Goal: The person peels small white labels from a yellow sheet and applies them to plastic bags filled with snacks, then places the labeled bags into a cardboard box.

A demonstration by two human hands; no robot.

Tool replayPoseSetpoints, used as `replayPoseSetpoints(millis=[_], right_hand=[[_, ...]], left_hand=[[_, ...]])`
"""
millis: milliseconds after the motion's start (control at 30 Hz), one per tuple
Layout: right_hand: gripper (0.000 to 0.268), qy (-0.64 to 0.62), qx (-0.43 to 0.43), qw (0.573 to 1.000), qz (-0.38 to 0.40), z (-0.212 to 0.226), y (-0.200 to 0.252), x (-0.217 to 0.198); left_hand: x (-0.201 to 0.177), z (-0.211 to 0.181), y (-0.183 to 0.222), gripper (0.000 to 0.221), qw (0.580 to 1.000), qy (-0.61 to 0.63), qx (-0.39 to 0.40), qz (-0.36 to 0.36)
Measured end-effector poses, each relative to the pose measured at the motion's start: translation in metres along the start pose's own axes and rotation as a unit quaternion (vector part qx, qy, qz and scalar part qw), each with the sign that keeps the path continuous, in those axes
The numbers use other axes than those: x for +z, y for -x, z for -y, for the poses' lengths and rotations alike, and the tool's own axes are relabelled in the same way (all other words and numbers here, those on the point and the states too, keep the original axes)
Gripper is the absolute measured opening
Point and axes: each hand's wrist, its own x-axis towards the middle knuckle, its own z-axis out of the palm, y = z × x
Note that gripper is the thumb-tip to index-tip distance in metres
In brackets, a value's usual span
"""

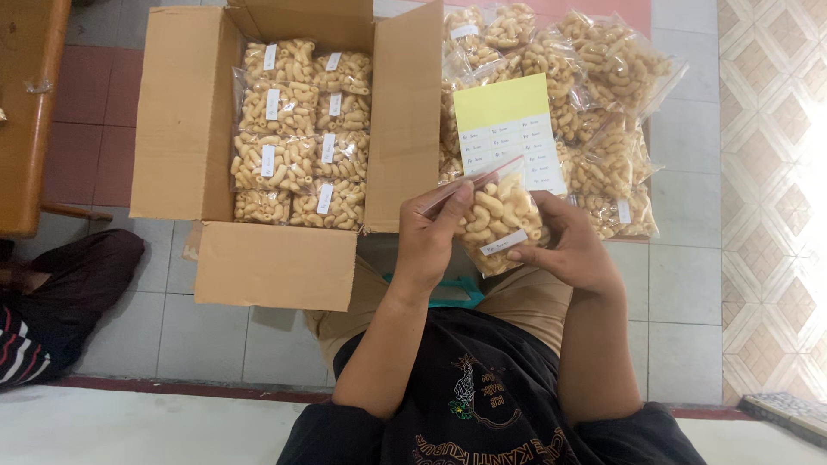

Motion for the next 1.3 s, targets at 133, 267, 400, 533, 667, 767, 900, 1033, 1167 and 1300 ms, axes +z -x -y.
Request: replayPoseSetpoints(millis=[133, 267, 400, 533, 667, 767, 900, 1033, 1167, 1300], right_hand=[[0.064, 0.008, -0.003, 1.0, -0.007, 0.005, -0.002, -0.001], [0.061, -0.047, 0.028, 0.996, -0.07, -0.007, 0.001, -0.002], [0.041, -0.13, 0.092, 0.974, -0.159, -0.018, 0.007, -0.009], [0.034, -0.131, 0.053, 0.97, -0.198, -0.006, 0.001, -0.006], [0.04, -0.049, 0.011, 0.987, -0.155, 0.014, -0.017, 0.009], [0.038, 0.004, 0.014, 0.995, -0.097, 0.016, -0.029, 0.019], [0.029, -0.012, 0.046, 0.995, -0.086, 0.013, -0.038, 0.032], [0.029, -0.012, 0.062, 0.993, -0.104, 0.009, -0.046, 0.035], [0.022, 0.049, 0.019, 0.993, -0.107, 0.005, -0.052, 0.03], [0.031, 0.071, -0.026, 0.993, -0.089, 0.047, -0.063, 0.05]], left_hand=[[0.0, 0.003, 0.0, 0.022, 0.999, 0.035, -0.005, -0.009], [-0.014, 0.034, -0.007, 0.029, 0.989, 0.145, -0.019, -0.032], [-0.04, 0.048, -0.013, 0.034, 0.982, 0.179, -0.011, -0.056], [-0.044, 0.028, -0.019, 0.029, 0.982, 0.168, 0.025, -0.078], [-0.051, 0.029, -0.018, 0.025, 0.986, 0.151, 0.013, -0.068], [-0.056, 0.023, -0.016, 0.025, 0.98, 0.181, 0.005, -0.079], [-0.07, 0.014, -0.018, 0.022, 0.968, 0.226, 0.017, -0.11], [-0.087, 0.014, -0.017, 0.022, 0.961, 0.246, 0.012, -0.128], [-0.089, 0.015, -0.017, 0.024, 0.956, 0.259, 0.01, -0.139], [-0.085, 0.013, -0.02, 0.024, 0.958, 0.255, 0.01, -0.132]])
